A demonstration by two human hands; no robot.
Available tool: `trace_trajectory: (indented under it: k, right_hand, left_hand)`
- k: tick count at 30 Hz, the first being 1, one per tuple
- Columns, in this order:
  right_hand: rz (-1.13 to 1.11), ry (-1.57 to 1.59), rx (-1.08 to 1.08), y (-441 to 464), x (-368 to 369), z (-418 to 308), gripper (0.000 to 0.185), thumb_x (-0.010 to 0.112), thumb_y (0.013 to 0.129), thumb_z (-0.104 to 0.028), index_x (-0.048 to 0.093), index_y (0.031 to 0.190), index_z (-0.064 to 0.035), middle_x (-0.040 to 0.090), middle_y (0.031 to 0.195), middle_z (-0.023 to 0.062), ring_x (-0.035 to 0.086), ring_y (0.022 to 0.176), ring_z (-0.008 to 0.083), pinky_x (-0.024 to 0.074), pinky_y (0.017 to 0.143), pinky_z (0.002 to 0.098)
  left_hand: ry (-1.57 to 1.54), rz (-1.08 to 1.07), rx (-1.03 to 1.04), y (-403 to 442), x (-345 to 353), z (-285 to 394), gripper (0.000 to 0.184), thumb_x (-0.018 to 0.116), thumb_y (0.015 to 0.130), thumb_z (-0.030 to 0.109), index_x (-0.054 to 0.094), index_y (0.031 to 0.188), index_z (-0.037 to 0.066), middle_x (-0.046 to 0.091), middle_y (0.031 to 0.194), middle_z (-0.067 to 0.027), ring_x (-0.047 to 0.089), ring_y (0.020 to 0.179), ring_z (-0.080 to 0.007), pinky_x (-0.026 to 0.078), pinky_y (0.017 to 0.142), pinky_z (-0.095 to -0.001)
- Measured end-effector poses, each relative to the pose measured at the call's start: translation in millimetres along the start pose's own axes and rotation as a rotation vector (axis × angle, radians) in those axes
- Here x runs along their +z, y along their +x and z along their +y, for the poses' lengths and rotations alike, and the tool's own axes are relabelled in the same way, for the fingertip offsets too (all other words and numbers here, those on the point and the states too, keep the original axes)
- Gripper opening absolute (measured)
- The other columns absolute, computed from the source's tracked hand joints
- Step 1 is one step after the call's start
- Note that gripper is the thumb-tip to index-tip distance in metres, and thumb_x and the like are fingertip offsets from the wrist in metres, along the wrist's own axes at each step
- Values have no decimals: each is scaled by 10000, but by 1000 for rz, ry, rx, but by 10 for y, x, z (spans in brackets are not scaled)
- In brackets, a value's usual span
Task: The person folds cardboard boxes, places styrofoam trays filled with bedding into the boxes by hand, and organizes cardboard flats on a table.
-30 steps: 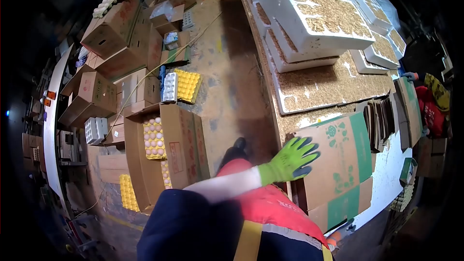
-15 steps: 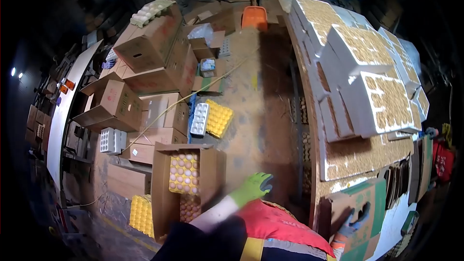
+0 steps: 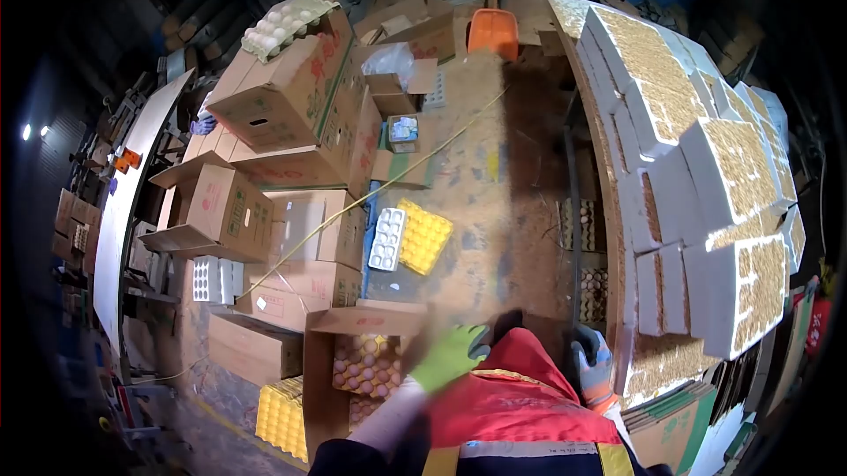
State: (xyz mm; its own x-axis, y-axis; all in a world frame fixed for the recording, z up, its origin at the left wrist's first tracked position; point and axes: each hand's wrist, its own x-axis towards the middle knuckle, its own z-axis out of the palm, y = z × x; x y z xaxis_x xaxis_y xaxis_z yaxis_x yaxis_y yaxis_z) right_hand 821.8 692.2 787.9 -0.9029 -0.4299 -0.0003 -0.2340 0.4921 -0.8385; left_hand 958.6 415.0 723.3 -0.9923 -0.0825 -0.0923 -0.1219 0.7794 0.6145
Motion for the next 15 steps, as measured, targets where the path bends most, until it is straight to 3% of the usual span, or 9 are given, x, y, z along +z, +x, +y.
trace_trajectory:
  k: [4,7,9,10,11,13,15]
  right_hand:
    - [-84,-41,-139,915,262,111,285,687,872,-65,628,1146,-16,665,1066,163,659,949,300,509,842,345]
    - [-209,-100,-211,1737,486,311,268,700,864,-129,626,1106,-45,660,1013,148,639,947,360,512,827,405]
    - [-288,-243,-229,2365,757,629,246,666,893,-214,635,1088,-68,659,1014,158,631,968,378,504,837,433]
    - [-290,-279,-254,2660,896,765,268,648,902,-256,639,1095,-71,660,1051,167,628,994,378,500,852,433]
    - [-298,-320,-285,2972,1023,901,296,630,910,-299,643,1103,-74,661,1088,175,625,1020,377,497,867,434]
    - [-446,-205,139,3675,1410,1076,377,617,902,-366,649,1133,-70,657,1156,186,614,1083,372,488,908,435]
    - [-548,-356,121,4272,1753,1239,443,608,889,-431,653,1148,-75,655,1189,188,609,1111,369,483,933,446]
  left_hand:
    - [8,-14,-68,563,-117,-54,588,668,850,365,537,1356,94,591,1290,-142,561,1159,-331,434,975,-465]
    - [23,24,-42,1024,-42,-264,592,695,838,334,534,1355,95,596,1286,-135,564,1156,-339,433,973,-464]
    - [26,109,33,1353,-41,-413,519,644,862,380,586,1275,72,612,1209,-146,585,1048,-358,467,912,-453]
    - [29,-46,-27,1556,-35,-507,544,664,845,406,587,1269,73,623,1193,-139,601,1027,-357,486,869,-453]
    - [36,-68,-28,1725,-141,-481,544,664,845,406,587,1269,73,623,1193,-139,601,1027,-357,486,869,-453]
    - [12,-38,-34,2153,-421,-499,559,684,837,398,580,1277,70,619,1205,-147,599,1054,-349,492,865,-437]
    - [7,16,-5,2432,-575,-684,565,702,834,357,565,1298,63,610,1229,-151,589,1087,-352,481,898,-441]
